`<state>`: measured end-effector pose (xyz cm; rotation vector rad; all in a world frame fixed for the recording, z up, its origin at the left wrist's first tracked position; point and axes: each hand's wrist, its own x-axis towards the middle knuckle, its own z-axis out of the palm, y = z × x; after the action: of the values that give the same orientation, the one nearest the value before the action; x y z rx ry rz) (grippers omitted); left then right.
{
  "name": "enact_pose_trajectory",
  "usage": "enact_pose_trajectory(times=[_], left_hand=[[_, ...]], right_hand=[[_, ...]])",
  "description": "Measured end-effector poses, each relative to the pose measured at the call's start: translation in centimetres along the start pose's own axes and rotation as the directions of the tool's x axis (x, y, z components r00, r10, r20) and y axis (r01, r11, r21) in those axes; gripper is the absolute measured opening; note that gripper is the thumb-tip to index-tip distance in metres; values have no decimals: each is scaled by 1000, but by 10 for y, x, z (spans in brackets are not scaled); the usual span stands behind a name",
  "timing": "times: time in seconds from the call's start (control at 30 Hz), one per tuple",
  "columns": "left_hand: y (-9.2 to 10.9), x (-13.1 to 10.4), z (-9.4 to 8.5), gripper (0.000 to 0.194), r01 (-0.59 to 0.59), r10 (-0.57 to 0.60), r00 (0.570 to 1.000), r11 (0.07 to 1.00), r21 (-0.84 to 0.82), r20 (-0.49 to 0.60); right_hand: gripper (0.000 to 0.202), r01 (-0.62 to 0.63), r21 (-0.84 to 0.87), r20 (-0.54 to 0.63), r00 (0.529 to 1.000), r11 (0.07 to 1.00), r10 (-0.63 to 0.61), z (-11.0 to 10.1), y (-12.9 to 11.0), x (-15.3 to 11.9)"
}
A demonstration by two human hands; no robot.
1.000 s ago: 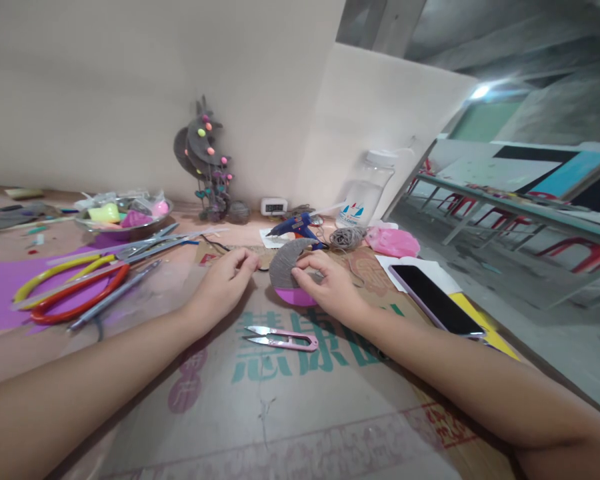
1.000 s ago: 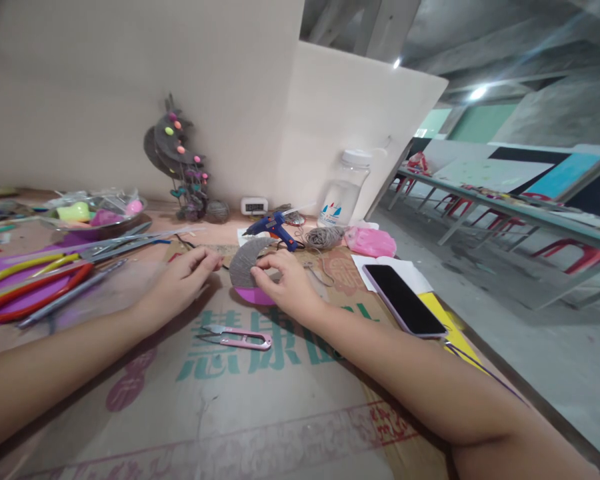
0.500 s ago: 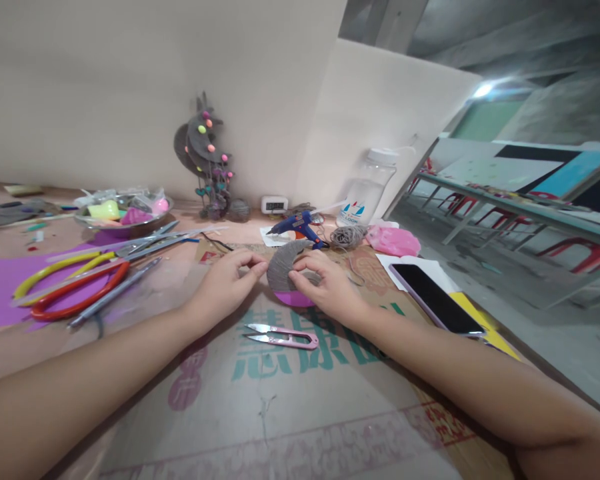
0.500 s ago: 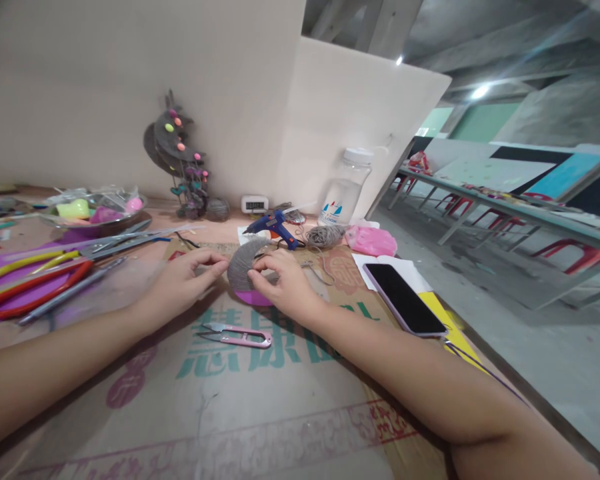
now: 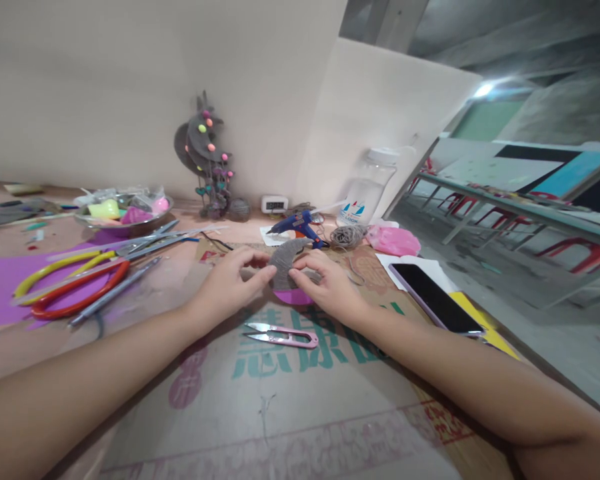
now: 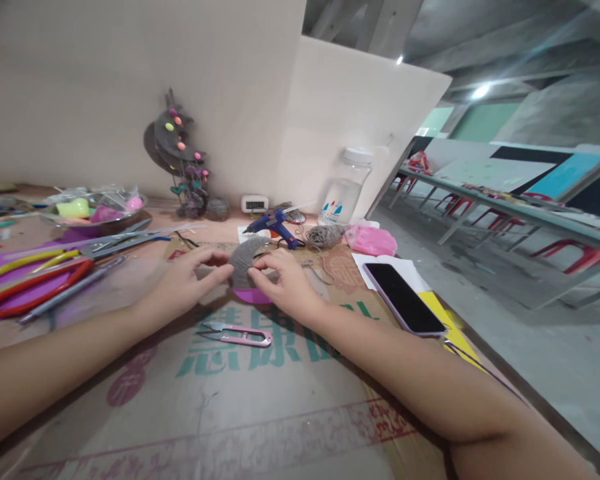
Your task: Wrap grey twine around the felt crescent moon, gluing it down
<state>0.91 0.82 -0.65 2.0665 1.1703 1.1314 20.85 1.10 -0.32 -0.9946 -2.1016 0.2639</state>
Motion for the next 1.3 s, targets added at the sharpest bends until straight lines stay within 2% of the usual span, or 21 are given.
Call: enact_pose_trajectory(times=[0.13, 0.33, 0.5, 0.7, 0.8, 0.87, 0.97, 1.07, 1.13, 1.3], left_hand=[[-1, 0, 0, 22, -2, 0, 999, 999, 53, 48], [-6, 3, -1, 27, 83, -79, 996, 988, -133, 35], [-8, 4, 1, 29, 123, -124, 992, 976, -178, 5], [-12, 4, 1, 28, 148, -155, 988, 957, -251, -9], [-13, 4, 1, 26, 120, -139, 989, 949, -291, -45], [-12, 4, 1, 27, 162, -188, 981, 931, -328, -51], [-7, 4, 1, 28, 288, -306, 952, 869, -401, 22], [-1, 3, 1, 25, 340, -347, 935, 819, -462, 73], [1, 3, 1, 26, 338, -335, 937, 806, -486, 95], [-4, 3, 3, 31, 266, -258, 963, 842, -469, 81]], right_hand=[[21, -10, 53, 60, 998, 999, 7, -3, 0, 0], [32, -187, 166, 135, 977, 968, 165, -14, 5, 2], [25, -222, 206, 202, 963, 953, 180, -14, 10, 2], [30, -343, 481, 251, 936, 807, 248, -11, 8, 4], [31, -387, 406, 298, 912, 828, 280, -10, 9, 5], [34, -413, 336, 341, 891, 846, 300, -9, 10, 4], [28, -403, 261, 341, 889, 877, 307, -6, 8, 3], [14, -383, 217, 326, 895, 898, 303, -2, 6, 2], [13, -382, 200, 305, 899, 902, 313, -1, 5, 2], [14, -327, 170, 267, 923, 930, 276, -1, 6, 2]])
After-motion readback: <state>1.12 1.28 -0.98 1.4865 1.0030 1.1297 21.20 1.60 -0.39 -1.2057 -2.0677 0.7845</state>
